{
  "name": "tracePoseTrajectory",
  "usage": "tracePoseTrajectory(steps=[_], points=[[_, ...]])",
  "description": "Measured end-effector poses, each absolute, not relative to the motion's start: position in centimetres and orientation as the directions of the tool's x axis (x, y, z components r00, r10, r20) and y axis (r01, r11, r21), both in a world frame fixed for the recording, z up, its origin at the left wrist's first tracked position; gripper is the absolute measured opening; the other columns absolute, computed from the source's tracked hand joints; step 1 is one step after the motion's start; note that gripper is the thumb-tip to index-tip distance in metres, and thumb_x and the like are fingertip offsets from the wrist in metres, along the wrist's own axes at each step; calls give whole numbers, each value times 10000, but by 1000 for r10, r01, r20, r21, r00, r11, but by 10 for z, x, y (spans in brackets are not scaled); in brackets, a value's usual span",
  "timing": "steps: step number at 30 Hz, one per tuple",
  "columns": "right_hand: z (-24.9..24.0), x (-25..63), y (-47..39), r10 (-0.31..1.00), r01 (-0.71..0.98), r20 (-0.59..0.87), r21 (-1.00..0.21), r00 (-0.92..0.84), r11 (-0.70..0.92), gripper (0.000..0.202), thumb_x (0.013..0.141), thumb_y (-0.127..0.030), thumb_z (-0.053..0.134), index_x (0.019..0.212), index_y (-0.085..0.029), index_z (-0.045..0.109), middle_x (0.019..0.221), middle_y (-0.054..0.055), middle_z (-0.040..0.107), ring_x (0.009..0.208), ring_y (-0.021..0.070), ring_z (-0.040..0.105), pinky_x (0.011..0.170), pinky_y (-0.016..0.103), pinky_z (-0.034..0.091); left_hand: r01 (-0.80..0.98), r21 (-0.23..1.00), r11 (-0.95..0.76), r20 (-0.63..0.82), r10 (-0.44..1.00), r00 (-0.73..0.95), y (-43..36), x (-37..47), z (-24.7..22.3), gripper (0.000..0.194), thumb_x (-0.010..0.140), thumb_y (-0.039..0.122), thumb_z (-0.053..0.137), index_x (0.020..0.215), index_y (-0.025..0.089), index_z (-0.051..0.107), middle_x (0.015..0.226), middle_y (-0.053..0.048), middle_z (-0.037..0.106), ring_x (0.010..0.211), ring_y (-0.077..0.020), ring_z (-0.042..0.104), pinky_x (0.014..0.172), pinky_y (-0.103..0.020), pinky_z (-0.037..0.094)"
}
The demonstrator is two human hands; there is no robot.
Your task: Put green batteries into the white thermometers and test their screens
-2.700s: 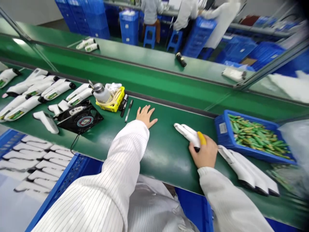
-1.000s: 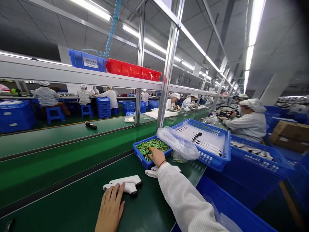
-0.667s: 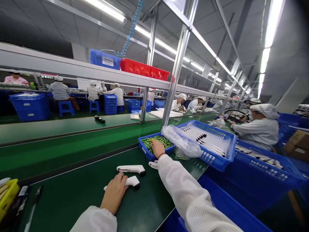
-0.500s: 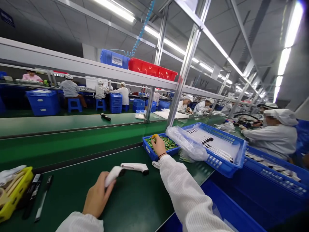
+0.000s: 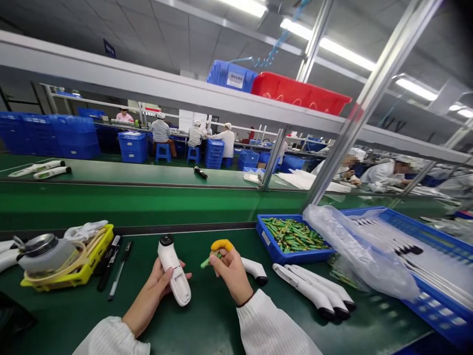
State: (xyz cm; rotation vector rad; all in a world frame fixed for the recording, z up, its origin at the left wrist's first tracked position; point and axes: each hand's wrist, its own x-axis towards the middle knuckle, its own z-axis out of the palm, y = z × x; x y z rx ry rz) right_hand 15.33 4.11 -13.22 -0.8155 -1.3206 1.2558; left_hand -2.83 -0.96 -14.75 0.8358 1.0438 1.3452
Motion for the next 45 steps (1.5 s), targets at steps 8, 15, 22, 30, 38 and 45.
tracePoseTrajectory(steps=[8,15,22,30,38,45], points=[[-126,144,8,895,341,261,-856,-362,387,75,789,-249,632,806,-180,610,693,1,596,594,119,513,543,234,375,-369,928,58,-64,998,-4,-22,-22,-137,627,760,446,703,1242,263,347,1158,-118,593,841,-251,665,591,-307,553],[-130,140,4,705,467,463,-533,-537,706,127,882,-199,516,897,-188,641,742,17,586,624,135,481,605,264,342,-411,909,72,-106,993,-59,-22,-15,-138,686,732,427,743,1252,262,328,1067,-90,627,725,-209,672,531,-285,559],[-131,143,18,807,309,271,-823,-525,477,64,783,-174,636,824,-164,685,650,-37,496,502,72,390,471,208,282,-451,890,73,-94,995,-24,-20,-19,-136,569,771,398,714,1185,245,354,1047,-76,624,771,-237,684,575,-361,602],[-130,143,19,623,435,425,-462,-656,773,240,924,-238,472,946,-143,691,865,91,630,736,185,538,670,315,413,-461,886,53,-107,990,-92,-17,-23,-138,504,774,380,716,1142,249,397,1021,-49,631,831,-222,673,605,-338,604],[-141,136,8,888,365,144,-874,-437,322,223,831,-312,579,1021,-212,640,602,-43,522,476,101,425,474,226,304,-419,908,-18,-20,996,-85,-15,-25,-144,590,736,403,752,1194,249,413,1077,-67,648,948,-241,656,738,-304,561],[-141,138,11,893,369,198,-858,-405,358,122,823,-297,571,836,-198,639,606,-27,504,508,104,402,475,231,277,-425,905,-18,-5,999,-53,-16,-24,-141,723,713,383,777,1271,284,328,1084,-86,664,982,-285,658,681,-320,580]])
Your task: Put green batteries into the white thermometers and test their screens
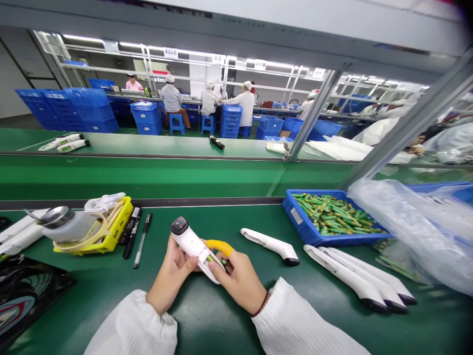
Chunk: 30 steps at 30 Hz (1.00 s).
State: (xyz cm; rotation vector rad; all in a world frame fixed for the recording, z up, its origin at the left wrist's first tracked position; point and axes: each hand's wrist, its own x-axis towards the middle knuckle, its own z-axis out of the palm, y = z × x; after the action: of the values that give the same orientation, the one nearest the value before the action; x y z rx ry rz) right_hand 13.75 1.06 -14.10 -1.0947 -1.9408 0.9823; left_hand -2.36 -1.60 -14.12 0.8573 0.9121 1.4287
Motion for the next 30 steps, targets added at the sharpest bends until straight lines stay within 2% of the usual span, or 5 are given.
tracePoseTrajectory(steps=[10,15,20,25,30], points=[[-124,148,22,884,-349,157,-937,-440,-7,343,830,-472,620,1043,-205,583,864,36,644,478,72,491,557,274,444,-419,907,-42,-1,995,-102,-13,-29,-136,733,726,363,767,1289,297,302,1100,-107,679,967,-293,673,711,-390,591],[-134,143,12,940,-7,172,-984,-296,178,270,751,-403,715,852,-185,592,632,-34,532,462,79,425,462,222,344,-419,908,-18,-21,996,-89,-15,-27,-136,668,744,356,752,1251,277,325,1095,-106,675,975,-292,666,706,-381,588],[-141,136,4,825,365,423,-750,-375,551,333,817,-492,653,746,-180,559,589,-42,449,495,96,382,489,235,316,-417,909,20,-35,999,-28,-18,-21,-140,648,743,350,753,1225,273,328,1064,-78,676,883,-226,678,704,-321,579],[-143,135,3,673,403,570,-539,-471,739,346,900,-478,531,761,-165,583,729,35,562,624,144,498,571,265,382,-440,898,10,-33,998,-44,-18,-23,-141,673,749,335,747,1255,268,309,1080,-99,666,959,-264,667,729,-367,592],[-131,141,5,688,275,499,-666,-527,694,161,933,-288,512,996,-184,618,977,76,565,879,187,536,764,318,454,-454,891,-13,-40,994,-106,-14,-34,-141,643,782,347,719,1284,268,326,1116,-96,653,969,-243,664,726,-333,593]])
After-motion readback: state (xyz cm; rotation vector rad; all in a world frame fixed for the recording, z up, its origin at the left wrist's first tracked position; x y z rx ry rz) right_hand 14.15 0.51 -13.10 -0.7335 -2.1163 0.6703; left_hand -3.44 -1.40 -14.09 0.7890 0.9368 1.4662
